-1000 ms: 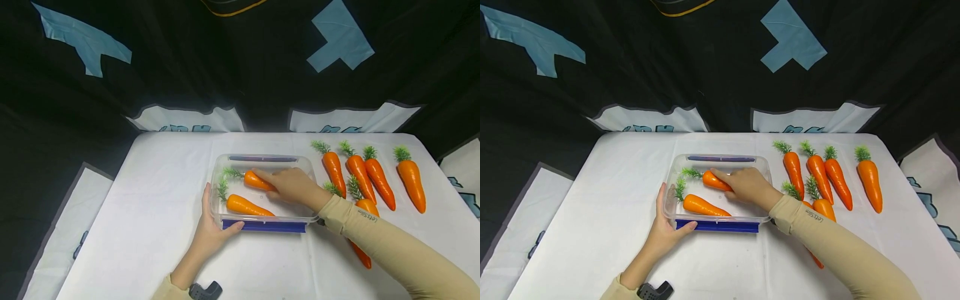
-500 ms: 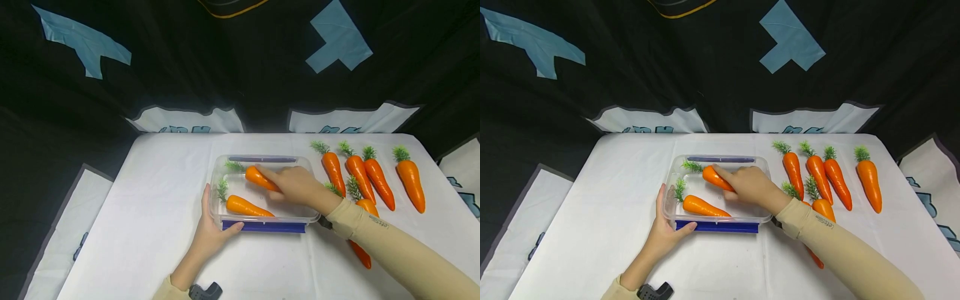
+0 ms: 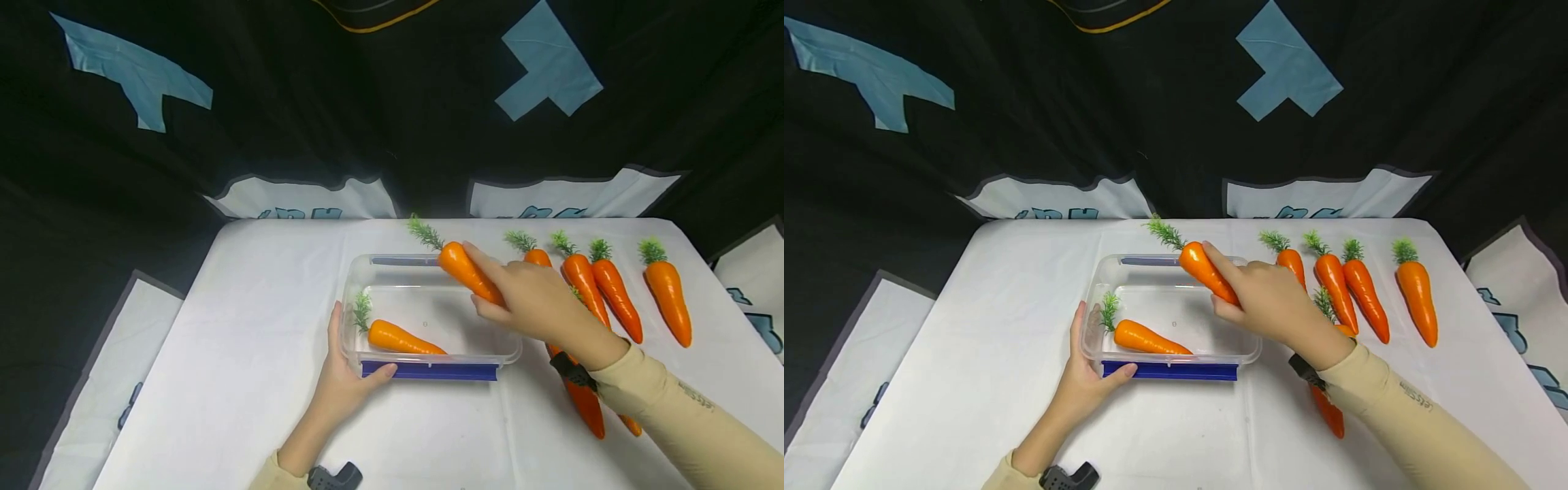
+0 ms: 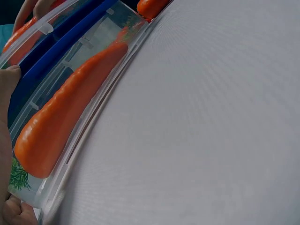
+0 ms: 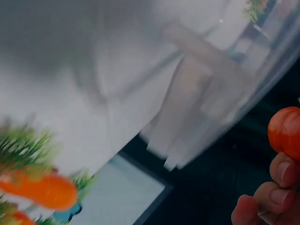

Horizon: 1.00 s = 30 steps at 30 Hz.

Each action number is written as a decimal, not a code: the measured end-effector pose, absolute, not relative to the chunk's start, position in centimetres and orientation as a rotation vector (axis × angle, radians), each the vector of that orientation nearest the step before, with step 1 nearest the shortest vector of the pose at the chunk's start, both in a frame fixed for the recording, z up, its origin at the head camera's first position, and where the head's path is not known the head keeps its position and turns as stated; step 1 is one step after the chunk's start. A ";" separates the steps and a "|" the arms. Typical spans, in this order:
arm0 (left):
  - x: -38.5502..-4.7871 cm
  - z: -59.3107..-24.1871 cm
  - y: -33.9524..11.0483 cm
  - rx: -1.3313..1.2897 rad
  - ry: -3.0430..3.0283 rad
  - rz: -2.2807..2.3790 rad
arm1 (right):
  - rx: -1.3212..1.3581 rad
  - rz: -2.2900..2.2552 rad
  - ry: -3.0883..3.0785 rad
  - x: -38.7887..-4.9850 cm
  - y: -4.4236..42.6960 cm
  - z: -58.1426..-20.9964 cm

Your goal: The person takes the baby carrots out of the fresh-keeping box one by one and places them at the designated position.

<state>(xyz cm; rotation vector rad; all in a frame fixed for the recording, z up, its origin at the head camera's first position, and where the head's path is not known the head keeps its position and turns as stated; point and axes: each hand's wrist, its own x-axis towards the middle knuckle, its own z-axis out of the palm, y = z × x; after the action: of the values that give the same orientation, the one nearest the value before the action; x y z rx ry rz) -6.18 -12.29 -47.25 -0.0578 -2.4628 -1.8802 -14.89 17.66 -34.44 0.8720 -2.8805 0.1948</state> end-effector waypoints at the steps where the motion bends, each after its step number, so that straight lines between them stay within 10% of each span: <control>1: -6.2 -47.3 -12.3 -0.059 -2.464 -1.880 | 0.841 0.189 -2.889 -14.6 18.2 -34.3; 30: -6.3 -47.5 -12.3 -0.066 -2.487 -1.829 | -0.143 0.226 -3.356 -5.8 36.7 -40.1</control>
<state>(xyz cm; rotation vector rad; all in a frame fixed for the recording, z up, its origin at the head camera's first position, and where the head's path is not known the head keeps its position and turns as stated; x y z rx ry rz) -6.30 -12.32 -47.45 -0.0656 -2.4873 -1.8292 -5.82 36.72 -40.09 -0.1433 -3.3558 0.2256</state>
